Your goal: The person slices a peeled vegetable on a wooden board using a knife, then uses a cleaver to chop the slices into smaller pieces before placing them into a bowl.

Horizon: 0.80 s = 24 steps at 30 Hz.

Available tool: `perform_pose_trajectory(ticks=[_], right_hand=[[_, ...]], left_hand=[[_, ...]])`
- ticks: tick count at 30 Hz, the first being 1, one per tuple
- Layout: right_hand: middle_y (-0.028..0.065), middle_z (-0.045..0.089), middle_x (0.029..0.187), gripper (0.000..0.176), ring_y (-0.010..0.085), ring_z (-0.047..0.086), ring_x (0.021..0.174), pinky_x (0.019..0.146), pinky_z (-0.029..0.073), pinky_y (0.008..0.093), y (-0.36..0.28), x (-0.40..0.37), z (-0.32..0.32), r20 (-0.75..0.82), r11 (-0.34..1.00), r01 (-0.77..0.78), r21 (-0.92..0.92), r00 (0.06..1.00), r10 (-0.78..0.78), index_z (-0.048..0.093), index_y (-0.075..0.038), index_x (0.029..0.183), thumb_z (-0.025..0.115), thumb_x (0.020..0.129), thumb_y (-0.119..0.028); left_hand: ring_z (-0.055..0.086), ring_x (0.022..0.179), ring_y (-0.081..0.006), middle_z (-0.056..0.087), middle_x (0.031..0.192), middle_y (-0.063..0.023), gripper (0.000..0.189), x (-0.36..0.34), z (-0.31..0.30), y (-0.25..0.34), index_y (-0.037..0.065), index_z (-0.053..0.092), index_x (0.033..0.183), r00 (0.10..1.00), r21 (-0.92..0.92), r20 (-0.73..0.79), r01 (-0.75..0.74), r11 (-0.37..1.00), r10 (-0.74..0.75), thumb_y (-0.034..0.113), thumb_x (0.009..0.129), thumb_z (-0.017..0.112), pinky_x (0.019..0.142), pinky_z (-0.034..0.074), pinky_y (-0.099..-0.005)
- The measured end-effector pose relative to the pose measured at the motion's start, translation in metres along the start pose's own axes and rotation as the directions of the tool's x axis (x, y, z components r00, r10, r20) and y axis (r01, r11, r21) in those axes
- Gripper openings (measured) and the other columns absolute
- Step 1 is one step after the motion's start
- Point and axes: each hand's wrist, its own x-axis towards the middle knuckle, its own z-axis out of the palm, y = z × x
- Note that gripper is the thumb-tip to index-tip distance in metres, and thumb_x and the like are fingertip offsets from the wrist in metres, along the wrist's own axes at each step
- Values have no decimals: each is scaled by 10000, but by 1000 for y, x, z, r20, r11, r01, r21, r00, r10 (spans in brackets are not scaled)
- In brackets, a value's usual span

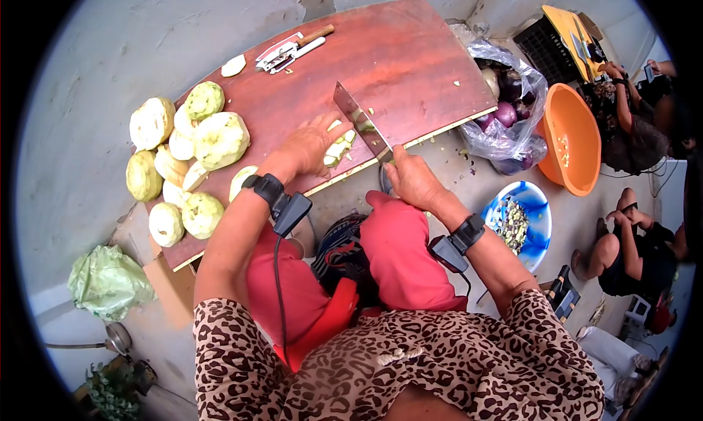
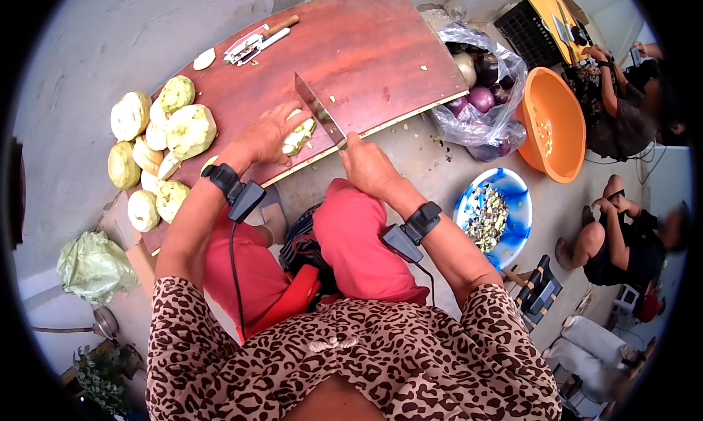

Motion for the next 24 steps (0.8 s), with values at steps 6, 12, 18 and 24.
perform_pose_trajectory(ticks=[6, 12, 18, 24], right_hand=[[342, 588, 760, 228, 533, 573, 790, 682, 450, 561, 7, 7, 2, -59, 994, 109, -8, 992, -109, 424, 50, 973, 557, 925, -128], [316, 619, 851, 213, 498, 602, 842, 725, 479, 542, -9, 17, -2, -62, 995, 46, -84, 997, -51, 451, 40, 952, 558, 918, -141], [288, 644, 912, 207, 458, 632, 871, 765, 506, 513, -9, 18, 20, -60, 984, 87, -156, 993, -98, 482, 26, 969, 550, 919, -163], [297, 640, 897, 212, 454, 636, 870, 766, 513, 503, -9, 22, 10, -84, 990, 37, -136, 995, -48, 500, 33, 957, 550, 917, -169]], left_hand=[[410, 1212, -375, 411, 1290, -166, 1006, 6, 26, 8, 151, 385, 1407, 955, -106, -238, 155, 982, -176, 329, 553, 886, 995, 382, -472], [415, 1134, -360, 419, 1212, -173, 984, 18, 39, 40, 134, 399, 1389, 740, -286, -390, 468, 836, -548, 362, 560, 876, 941, 383, -471], [415, 1137, -346, 410, 1230, -175, 1191, 29, 48, 49, 75, 255, 1465, 613, -364, -411, 568, 738, -675, 462, 536, 893, 947, 367, -463], [374, 1246, -387, 366, 1352, -203, 1471, 7, 31, 35, 72, 28, 1537, 762, -342, -229, 520, 783, -606, 526, 453, 913, 1031, 310, -479]])
